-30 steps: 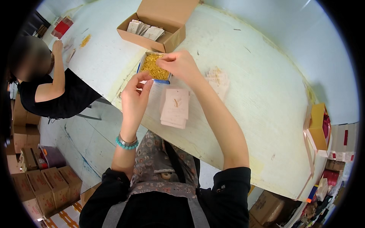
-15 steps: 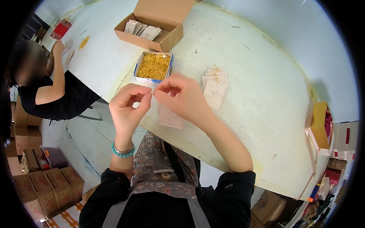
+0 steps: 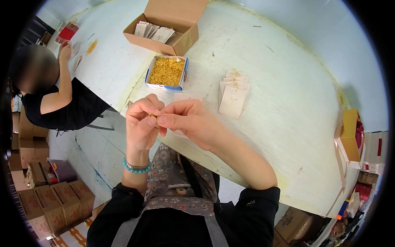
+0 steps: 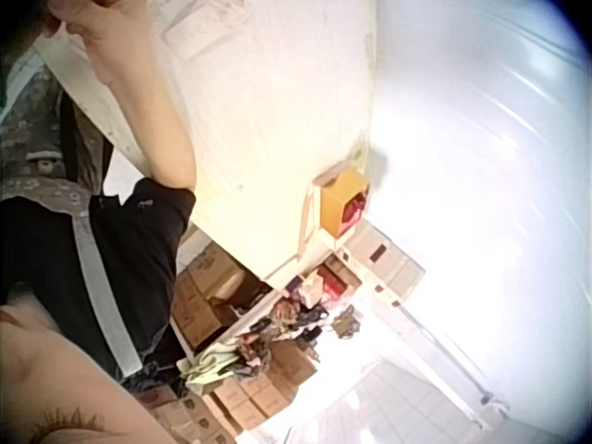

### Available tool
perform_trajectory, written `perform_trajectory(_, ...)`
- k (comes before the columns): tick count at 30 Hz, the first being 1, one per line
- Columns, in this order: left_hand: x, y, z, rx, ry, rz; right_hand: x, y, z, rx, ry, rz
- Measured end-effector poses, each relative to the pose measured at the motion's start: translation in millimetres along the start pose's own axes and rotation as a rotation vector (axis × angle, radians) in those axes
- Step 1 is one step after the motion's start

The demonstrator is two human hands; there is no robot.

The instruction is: The person picks small yellow pins from a container and places them onto pink paper cards. They fold the cards over the pins to secure them and stack the finished items.

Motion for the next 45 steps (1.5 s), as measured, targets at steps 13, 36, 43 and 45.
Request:
perform_trajectory(13,-4.3,-4.0,-0.1,0.492,-0.059,-0.228,-27.3,15.5,75.6,-1.252,-0.532,-0.463)
perform_trajectory(36,3.6,-38.7,30.2,1.009,-0.174,-0.36,-13.9,-96.1,43.7,-0.936,0.216,-0.503)
perform_trajectory(43,4.2,-15.3,12.9,1.077,-0.095,-0.305,-19.9,-82.5,58.1,-0.956,0.158,-0.57)
perform_trajectory(45,5.8,-8.3,7.9,1.098,-0.041,-0.289,-21.5,-75.6,63.3,-0.984,0.142,-0.569)
Point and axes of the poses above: each hand's wrist, its own x-axis towards the middle knuckle, its own y-axis out of the palm, z = x × y, the point moved 9 cm from there along x, towards the middle knuckle, and after that the axes turned 7 degrees about z, right-handed, at the moved point
